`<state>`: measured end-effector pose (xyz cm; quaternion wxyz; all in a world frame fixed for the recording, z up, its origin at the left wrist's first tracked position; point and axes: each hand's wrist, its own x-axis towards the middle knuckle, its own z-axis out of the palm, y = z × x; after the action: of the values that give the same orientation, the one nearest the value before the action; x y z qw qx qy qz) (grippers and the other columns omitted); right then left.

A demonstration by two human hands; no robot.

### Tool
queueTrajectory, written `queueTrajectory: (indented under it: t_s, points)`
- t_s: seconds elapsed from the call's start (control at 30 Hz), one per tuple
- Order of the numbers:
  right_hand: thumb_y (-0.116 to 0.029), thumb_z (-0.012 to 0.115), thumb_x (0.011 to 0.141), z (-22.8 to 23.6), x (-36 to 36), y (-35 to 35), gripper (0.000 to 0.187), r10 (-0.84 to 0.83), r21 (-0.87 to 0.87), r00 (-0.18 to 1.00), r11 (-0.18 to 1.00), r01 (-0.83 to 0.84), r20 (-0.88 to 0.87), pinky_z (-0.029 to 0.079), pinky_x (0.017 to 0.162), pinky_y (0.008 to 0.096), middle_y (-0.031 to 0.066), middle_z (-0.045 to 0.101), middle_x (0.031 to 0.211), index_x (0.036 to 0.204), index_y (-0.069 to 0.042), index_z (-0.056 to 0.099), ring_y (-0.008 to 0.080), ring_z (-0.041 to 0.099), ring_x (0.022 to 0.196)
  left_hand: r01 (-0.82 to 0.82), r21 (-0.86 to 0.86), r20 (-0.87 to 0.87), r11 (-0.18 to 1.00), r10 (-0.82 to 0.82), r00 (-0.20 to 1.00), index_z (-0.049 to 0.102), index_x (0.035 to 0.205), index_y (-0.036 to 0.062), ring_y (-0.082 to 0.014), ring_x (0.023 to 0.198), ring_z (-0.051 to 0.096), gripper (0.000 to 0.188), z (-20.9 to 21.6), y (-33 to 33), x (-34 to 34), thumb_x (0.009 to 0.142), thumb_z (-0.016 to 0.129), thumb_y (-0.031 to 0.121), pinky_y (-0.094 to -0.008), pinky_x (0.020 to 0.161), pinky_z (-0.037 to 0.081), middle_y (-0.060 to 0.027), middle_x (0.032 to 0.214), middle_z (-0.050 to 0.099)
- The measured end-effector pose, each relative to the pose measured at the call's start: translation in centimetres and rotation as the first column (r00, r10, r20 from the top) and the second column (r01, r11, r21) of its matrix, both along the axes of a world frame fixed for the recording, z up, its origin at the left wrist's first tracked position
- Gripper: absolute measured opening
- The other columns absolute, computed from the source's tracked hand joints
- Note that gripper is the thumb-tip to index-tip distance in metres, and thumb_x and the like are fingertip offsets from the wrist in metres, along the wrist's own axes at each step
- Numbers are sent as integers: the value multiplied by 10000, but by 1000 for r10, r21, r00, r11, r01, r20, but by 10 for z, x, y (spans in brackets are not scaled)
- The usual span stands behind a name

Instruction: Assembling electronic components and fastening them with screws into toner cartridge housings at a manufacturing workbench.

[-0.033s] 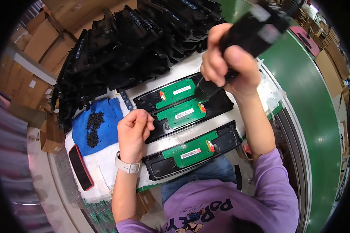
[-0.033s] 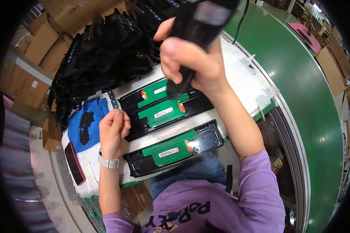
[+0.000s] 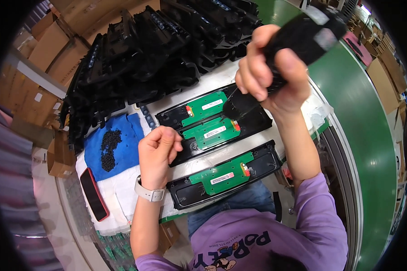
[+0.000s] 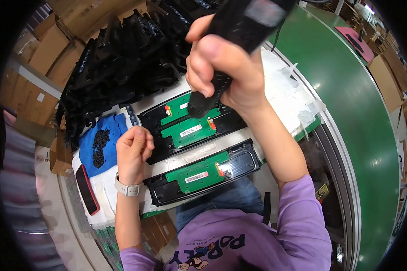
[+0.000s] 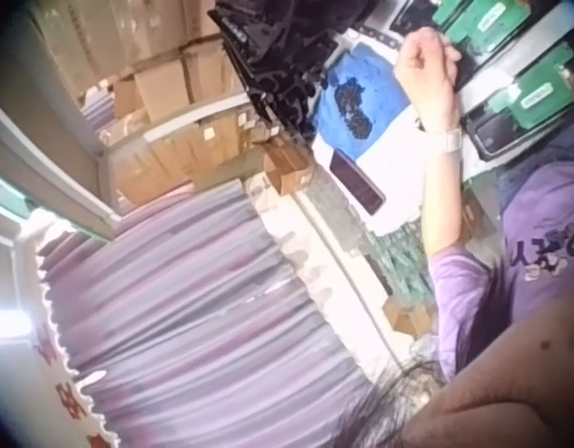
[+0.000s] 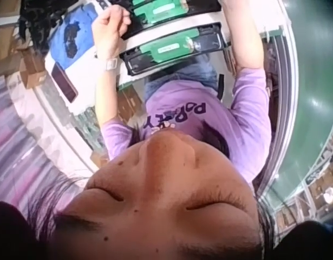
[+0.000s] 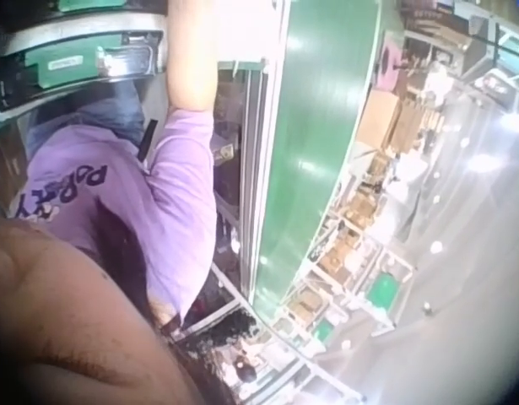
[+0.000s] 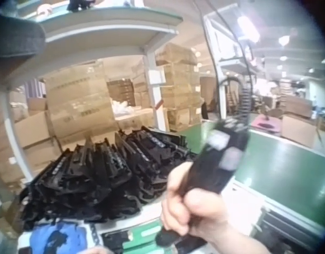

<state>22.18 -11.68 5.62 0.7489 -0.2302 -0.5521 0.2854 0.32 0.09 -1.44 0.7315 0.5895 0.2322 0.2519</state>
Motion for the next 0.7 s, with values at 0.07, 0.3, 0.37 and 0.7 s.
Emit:
queueTrajectory:
  t_s: [0.07, 0.3, 0.37, 0.7]
  points:
    - [-347, 453, 884, 2, -8, 4, 373, 191, 200, 971, 967, -160, -143, 419, 548, 285, 8, 455, 622, 1106, -48, 451, 103, 449, 461, 10, 10, -23, 1000, -9, 1000, 564, 819, -1, -6, 440, 341, 159, 4, -8, 4, 874, 563, 147, -155, 393, 233, -40, 653, 578]
    - [-376, 411, 898, -4, -21, 7, 389, 238, 240, 958, 951, -196, -162, 415, 581, 298, 1, 469, 650, 1123, -61, 450, 108, 448, 480, 145, 11, -12, 989, -144, 989, 546, 811, 17, -22, 457, 381, 161, 7, -17, 6, 821, 638, 149, -149, 403, 266, -48, 650, 563]
    - [-327, 407, 890, -2, -26, 8, 329, 206, 221, 945, 964, -151, -252, 416, 534, 309, 17, 469, 615, 1080, -68, 478, 125, 444, 441, 144, 41, -59, 989, -142, 988, 546, 814, 19, -20, 459, 388, 155, 8, -16, 7, 801, 658, 126, -148, 403, 271, -47, 651, 566]
    - [-251, 397, 885, -8, -37, 14, 254, 169, 179, 926, 977, -113, -339, 408, 475, 321, 46, 459, 583, 1017, -46, 468, 141, 430, 407, 118, -34, -11, 992, -118, 993, 559, 802, 16, 1, 463, 394, 114, 6, -16, 5, 802, 651, 81, -137, 409, 264, -26, 666, 585]
